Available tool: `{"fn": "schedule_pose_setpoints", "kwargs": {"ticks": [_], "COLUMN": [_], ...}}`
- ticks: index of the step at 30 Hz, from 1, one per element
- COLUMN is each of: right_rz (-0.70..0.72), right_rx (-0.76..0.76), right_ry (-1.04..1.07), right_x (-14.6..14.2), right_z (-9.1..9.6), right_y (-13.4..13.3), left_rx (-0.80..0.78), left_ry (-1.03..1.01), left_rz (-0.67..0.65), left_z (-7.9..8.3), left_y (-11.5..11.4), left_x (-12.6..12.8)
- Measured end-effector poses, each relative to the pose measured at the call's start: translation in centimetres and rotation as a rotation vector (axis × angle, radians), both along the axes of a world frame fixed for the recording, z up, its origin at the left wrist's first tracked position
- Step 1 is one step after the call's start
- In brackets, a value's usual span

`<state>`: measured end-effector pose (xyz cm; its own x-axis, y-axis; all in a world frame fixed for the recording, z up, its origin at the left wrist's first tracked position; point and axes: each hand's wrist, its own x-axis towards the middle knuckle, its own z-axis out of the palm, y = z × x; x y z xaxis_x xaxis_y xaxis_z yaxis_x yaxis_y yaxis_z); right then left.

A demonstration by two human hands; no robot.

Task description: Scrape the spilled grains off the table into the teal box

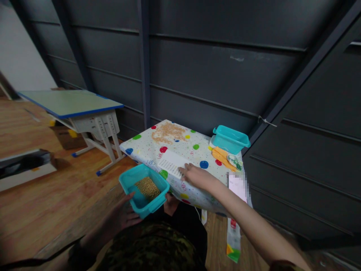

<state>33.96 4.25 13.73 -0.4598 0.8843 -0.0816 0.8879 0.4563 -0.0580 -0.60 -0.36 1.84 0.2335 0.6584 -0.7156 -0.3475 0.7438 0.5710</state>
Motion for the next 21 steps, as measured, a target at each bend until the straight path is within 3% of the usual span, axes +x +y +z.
{"fn": "schedule_pose_setpoints", "kwargs": {"ticks": [9,13,21], "right_rz": [0.037,0.086,0.117], "right_rx": [0.091,0.099,0.053], "right_ry": [-0.222,-0.169,-0.199], "right_x": [-2.4,-2.8,-4.0], "right_z": [1.0,1.8,1.0], "right_y": [-0.9,-0.5,-0.8], "left_rx": [0.004,-0.014,-0.009], "left_ry": [-0.023,0.001,-0.015], "left_rz": [-0.008,0.018,-0.01], "left_z": [0.1,0.2,-0.3], "left_y": [0.0,0.0,0.0], "left_x": [0.0,0.1,-0.1]}}
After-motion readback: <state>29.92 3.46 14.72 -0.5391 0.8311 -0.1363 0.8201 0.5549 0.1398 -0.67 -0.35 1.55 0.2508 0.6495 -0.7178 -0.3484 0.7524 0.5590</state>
